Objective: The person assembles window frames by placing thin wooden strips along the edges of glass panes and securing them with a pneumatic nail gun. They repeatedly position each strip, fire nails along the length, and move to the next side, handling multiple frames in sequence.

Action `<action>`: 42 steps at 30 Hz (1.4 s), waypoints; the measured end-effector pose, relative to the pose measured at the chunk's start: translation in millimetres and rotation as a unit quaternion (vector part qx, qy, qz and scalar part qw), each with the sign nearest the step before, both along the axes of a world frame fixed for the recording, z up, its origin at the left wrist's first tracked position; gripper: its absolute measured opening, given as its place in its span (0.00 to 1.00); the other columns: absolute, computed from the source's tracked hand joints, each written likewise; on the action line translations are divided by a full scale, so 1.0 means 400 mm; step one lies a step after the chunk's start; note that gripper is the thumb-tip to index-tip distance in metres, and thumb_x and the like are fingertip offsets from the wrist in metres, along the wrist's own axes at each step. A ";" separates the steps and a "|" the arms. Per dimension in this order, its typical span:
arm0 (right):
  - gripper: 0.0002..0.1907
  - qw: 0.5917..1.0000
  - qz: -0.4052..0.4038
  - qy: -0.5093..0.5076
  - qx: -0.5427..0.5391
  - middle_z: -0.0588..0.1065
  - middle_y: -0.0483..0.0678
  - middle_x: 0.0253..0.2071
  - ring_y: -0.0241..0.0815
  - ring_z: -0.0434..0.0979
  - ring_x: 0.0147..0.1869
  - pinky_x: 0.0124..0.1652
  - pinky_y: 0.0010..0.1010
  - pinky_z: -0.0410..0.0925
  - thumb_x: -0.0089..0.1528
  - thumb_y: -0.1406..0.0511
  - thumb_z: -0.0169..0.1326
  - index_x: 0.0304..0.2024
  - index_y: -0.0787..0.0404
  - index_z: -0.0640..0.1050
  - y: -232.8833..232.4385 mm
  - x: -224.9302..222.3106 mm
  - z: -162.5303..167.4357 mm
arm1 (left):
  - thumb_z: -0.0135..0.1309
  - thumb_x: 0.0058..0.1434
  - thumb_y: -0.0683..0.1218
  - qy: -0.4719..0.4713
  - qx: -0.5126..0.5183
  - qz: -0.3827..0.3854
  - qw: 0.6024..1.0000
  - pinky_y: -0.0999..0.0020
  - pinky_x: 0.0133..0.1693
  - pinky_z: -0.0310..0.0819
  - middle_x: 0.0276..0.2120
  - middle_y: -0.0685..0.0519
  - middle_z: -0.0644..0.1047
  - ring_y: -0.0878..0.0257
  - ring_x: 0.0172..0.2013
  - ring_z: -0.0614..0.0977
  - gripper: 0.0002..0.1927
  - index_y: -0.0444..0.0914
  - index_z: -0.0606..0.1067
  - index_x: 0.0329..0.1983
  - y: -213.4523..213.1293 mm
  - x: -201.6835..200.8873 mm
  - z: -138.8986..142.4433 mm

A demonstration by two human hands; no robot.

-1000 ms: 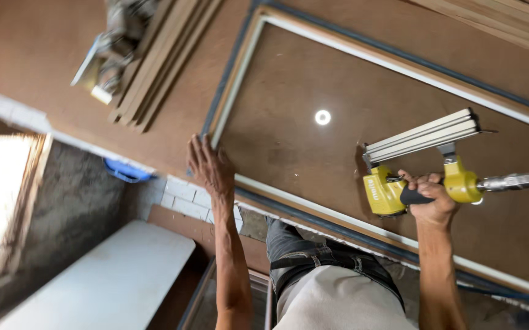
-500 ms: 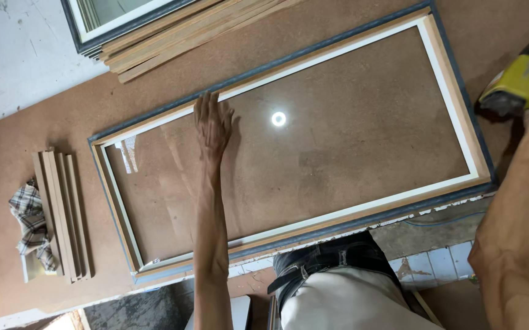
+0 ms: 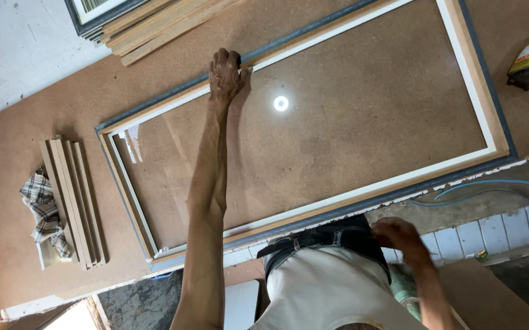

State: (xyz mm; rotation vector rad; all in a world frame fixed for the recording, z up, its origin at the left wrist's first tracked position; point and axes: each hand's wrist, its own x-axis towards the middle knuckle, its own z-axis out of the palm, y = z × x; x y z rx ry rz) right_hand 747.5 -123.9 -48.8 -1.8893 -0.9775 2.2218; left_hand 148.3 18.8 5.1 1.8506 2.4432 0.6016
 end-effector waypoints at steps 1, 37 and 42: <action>0.21 0.999 -0.010 0.001 0.041 0.81 0.54 0.38 0.48 0.82 0.43 0.44 0.37 0.77 0.58 0.61 0.63 0.48 0.68 0.77 -0.030 -0.037 -0.021 | 0.68 0.56 0.56 -0.007 -0.015 -0.006 1.000 0.48 0.45 0.70 0.40 0.42 0.73 0.46 0.44 0.75 0.23 0.34 0.76 0.42 -0.002 -0.002 0.003; 0.20 0.678 -0.557 0.386 0.284 0.69 0.41 0.42 0.36 0.74 0.45 0.46 0.32 0.73 0.77 0.47 0.48 0.57 0.52 0.71 -0.070 0.284 0.029 | 0.45 0.79 0.55 -0.214 0.317 -0.053 0.923 0.67 0.33 0.73 0.30 0.47 0.77 0.62 0.30 0.77 0.21 0.32 0.74 0.41 -1.062 0.754 0.412; 0.19 0.693 -0.497 0.305 0.425 0.71 0.45 0.40 0.38 0.74 0.43 0.44 0.32 0.72 0.76 0.49 0.48 0.52 0.56 0.72 -0.302 0.516 0.006 | 0.53 0.67 0.54 -0.554 0.315 -0.079 0.766 0.70 0.30 0.72 0.34 0.43 0.81 0.63 0.29 0.79 0.20 0.29 0.75 0.42 -1.007 0.836 0.250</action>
